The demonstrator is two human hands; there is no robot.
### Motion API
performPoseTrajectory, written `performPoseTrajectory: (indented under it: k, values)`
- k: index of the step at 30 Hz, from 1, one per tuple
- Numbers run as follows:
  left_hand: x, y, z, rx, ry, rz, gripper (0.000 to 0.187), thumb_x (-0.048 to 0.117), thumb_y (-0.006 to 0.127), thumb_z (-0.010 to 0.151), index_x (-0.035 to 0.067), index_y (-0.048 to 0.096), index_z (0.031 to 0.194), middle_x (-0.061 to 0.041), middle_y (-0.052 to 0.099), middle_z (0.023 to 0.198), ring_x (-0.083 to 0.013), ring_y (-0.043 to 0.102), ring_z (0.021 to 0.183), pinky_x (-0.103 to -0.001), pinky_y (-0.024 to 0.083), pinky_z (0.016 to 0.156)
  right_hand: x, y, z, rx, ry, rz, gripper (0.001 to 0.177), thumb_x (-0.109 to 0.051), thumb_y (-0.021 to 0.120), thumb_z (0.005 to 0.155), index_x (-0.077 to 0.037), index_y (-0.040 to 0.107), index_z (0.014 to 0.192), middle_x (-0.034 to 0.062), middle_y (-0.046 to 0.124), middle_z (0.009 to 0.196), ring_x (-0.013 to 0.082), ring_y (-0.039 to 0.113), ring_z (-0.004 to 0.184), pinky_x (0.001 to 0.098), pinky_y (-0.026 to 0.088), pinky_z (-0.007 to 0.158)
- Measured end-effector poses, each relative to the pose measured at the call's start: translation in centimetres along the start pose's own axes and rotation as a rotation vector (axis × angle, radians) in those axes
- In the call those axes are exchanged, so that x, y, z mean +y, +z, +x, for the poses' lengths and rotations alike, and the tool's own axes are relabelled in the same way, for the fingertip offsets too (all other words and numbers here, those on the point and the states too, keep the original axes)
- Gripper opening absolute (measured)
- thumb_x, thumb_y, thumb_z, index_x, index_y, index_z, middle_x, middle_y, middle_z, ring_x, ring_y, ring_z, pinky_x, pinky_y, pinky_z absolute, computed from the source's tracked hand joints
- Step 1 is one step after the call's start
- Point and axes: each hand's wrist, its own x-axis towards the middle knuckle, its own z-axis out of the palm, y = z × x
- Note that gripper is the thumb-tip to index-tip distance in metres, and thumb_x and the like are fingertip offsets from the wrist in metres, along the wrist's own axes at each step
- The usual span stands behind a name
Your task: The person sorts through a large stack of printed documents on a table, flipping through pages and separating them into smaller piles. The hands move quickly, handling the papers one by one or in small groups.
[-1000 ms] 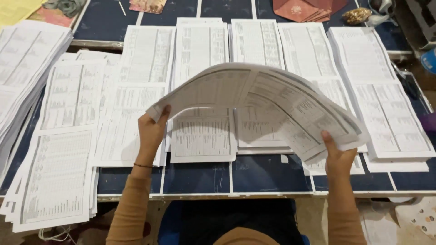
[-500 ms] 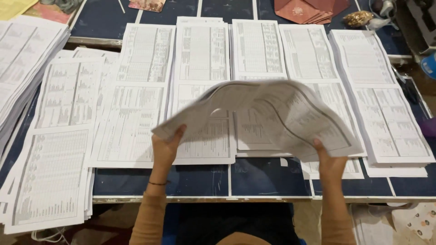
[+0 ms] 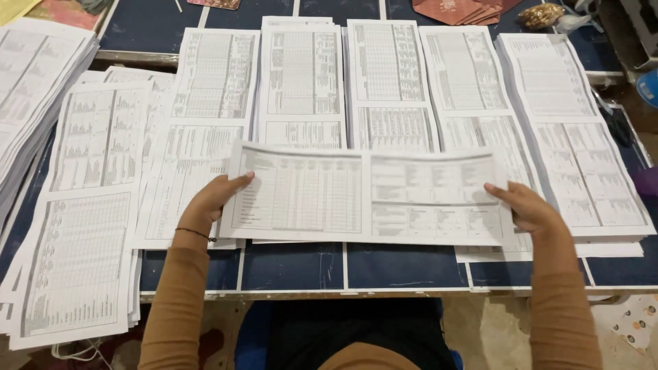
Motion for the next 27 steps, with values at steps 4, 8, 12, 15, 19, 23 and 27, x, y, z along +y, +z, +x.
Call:
performPoseTrajectory:
  k: [4,8,12,15,19,23,27]
  values:
    - [0.1,0.7,-1.2,0.019,0.02,0.011,0.069,0.049,0.06,0.099,0.011,0.058,0.157,-0.009,0.07,0.15,-0.0323,0.065,0.139,-0.044,0.049,0.118,-0.6,2.3,-3.8,-0.063,-0.031,0.3,0.052,-0.033,0.069,0.102,0.001,0.061,0.14,0.0224,0.072,0.131,0.0399,0.07,0.117,0.0507,0.056,0.096]
    - [-0.6,1.9,-0.2,0.11,0.155,0.21,0.064,0.047,0.063,0.101,0.005,0.058,0.148,-0.014,0.064,0.145,-0.0348,0.06,0.135,-0.049,0.051,0.114,-3.7,4.8,-8.3,0.117,-0.001,0.011,0.091,-0.044,0.07,0.089,-0.006,0.035,0.164,0.0167,0.041,0.166,0.0383,0.04,0.153,0.0568,0.033,0.129]
    - [-2.1,1.1,0.0,0.252,0.433,0.224,0.059,0.044,0.066,0.109,0.02,0.03,0.07,0.006,0.035,0.063,-0.011,0.035,0.056,-0.031,0.027,0.057,-2.8,2.3,-9.4,0.304,-0.313,-0.025,0.056,-0.036,0.079,0.099,0.003,0.072,0.139,0.0249,0.077,0.123,0.0371,0.074,0.108,0.0463,0.057,0.09]
    - [-2.1,0.5,-2.4,0.431,0.673,0.127,0.062,0.052,0.065,0.11,0.016,0.039,0.067,0.005,0.036,0.057,-0.0092,0.035,0.052,-0.029,0.029,0.051,-0.9,0.8,-8.8,0.509,-0.866,0.1,0.05,-0.022,0.082,0.113,0.004,0.067,0.154,0.0151,0.069,0.144,0.0205,0.062,0.126,0.0379,0.054,0.106]
    - [-4.9,1.3,-3.8,0.603,0.881,-0.013,0.056,0.057,0.064,0.103,0.008,0.067,0.079,0.001,0.056,0.063,-0.0135,0.059,0.059,-0.027,0.04,0.048,-0.3,3.8,-8.4,0.508,-1.24,0.236,0.05,0.002,0.075,0.122,0.019,0.048,0.16,0.0308,0.053,0.161,0.0403,0.053,0.147,0.054,0.045,0.132]
    - [-9.6,3.9,-1.4,0.511,0.814,-0.3,0.05,0.048,0.075,0.095,0.001,0.079,0.11,-0.009,0.08,0.092,-0.0231,0.078,0.084,-0.03,0.062,0.063,-0.2,8.9,-9.0,0.445,-0.705,0.196,0.066,-0.027,0.079,0.1,0.003,0.055,0.153,0.0206,0.062,0.147,0.0353,0.057,0.133,0.0501,0.046,0.111]
    - [-12.1,4.8,0.1,0.674,0.813,-0.168,0.056,0.05,0.068,0.105,0.011,0.053,0.068,0.003,0.042,0.056,-0.0105,0.045,0.054,-0.033,0.03,0.052,-0.1,11.0,-10.4,0.558,-0.167,0.147,0.105,-0.061,0.085,0.09,0.011,0.045,0.154,0.0265,0.053,0.158,0.0411,0.054,0.138,0.0452,0.039,0.119]
